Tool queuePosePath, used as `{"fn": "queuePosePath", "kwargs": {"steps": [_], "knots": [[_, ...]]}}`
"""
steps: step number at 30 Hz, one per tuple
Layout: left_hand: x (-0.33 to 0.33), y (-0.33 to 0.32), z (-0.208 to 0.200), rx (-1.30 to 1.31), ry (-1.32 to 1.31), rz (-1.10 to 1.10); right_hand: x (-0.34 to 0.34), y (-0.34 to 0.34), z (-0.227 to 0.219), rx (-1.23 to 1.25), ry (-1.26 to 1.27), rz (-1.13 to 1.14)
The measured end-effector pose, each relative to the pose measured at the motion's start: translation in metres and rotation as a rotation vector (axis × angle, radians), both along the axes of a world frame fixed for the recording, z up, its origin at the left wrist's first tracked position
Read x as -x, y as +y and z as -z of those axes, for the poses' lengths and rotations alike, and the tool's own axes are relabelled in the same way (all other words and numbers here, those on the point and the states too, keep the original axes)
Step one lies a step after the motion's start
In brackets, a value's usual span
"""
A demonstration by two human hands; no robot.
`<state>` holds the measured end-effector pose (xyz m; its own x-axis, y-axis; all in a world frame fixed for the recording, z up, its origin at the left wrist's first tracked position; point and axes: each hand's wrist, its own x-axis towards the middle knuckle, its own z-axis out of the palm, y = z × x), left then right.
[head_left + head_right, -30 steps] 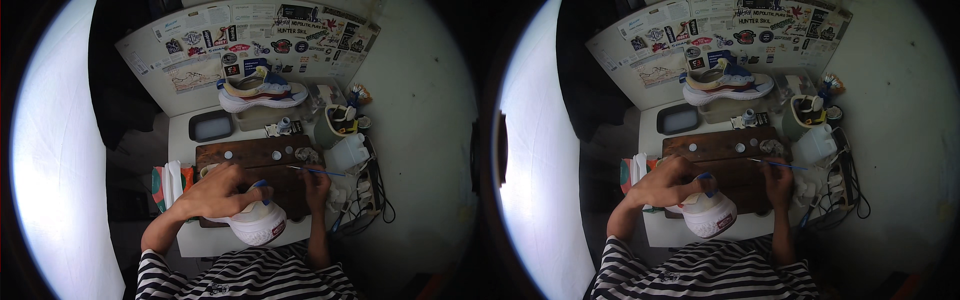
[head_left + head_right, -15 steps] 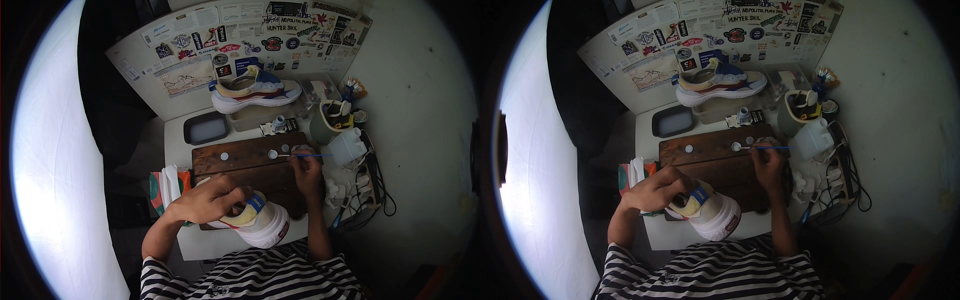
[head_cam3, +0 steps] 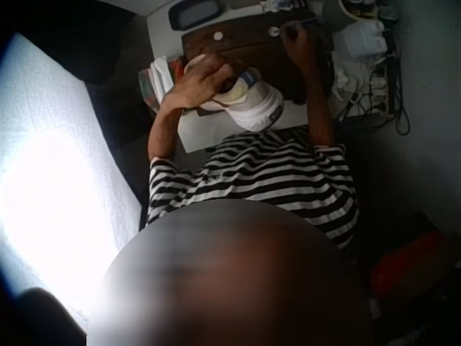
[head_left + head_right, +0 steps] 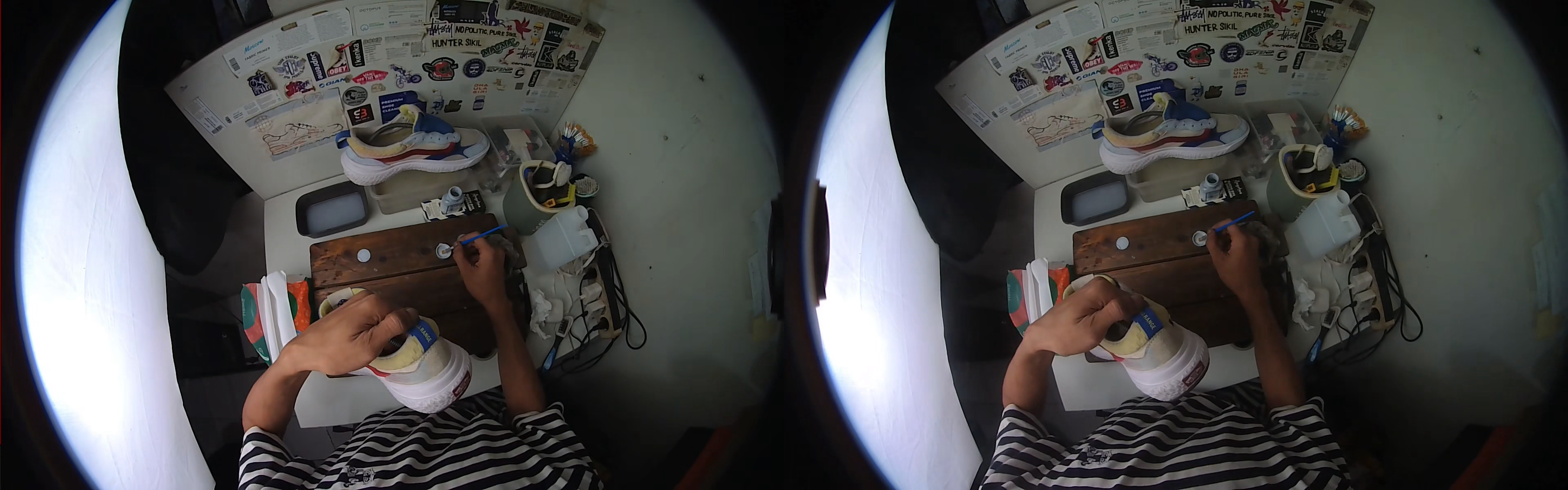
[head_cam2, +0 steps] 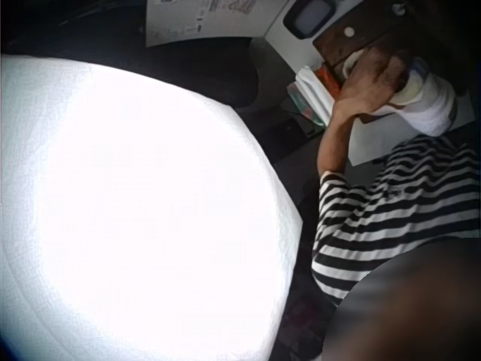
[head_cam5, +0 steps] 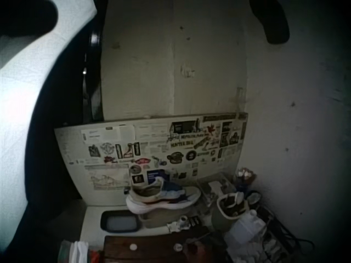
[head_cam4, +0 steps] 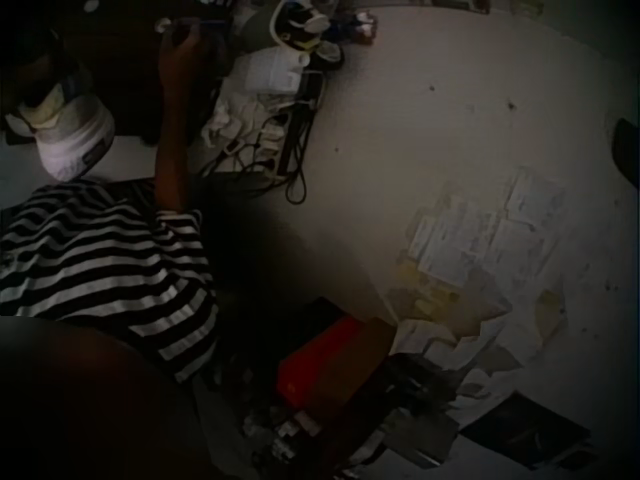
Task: The recorder is using a paintbrush to apply paint to the midsole of a sneaker.
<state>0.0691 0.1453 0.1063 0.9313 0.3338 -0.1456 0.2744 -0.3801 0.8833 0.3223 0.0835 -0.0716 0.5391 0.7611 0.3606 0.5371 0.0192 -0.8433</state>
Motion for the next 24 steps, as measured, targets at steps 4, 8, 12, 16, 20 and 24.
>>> {"fn": "queuePosePath", "kwargs": {"steps": [4,8,12,16,20,24], "knots": [[-0.002,0.003,-0.004,0.008,0.102,0.036,-0.001,0.000,0.001,0.037,-0.037,0.016],[-0.002,0.002,-0.005,-0.037,0.105,0.035,-0.001,0.001,0.003,0.040,-0.055,0.029],[-0.001,-0.001,0.008,-0.019,-0.058,-0.009,-0.002,-0.004,0.000,-0.041,-0.010,0.036],[-0.006,0.001,-0.003,0.028,-0.001,-0.015,0.001,-0.019,-0.024,-0.213,0.334,0.000],[-0.005,0.003,-0.003,-0.032,-0.067,-0.021,0.020,-0.055,-0.091,-0.279,0.579,-0.092],[-0.007,0.003,-0.006,-0.011,-0.042,-0.013,0.047,-0.086,-0.132,-0.448,0.604,-0.315]]}}
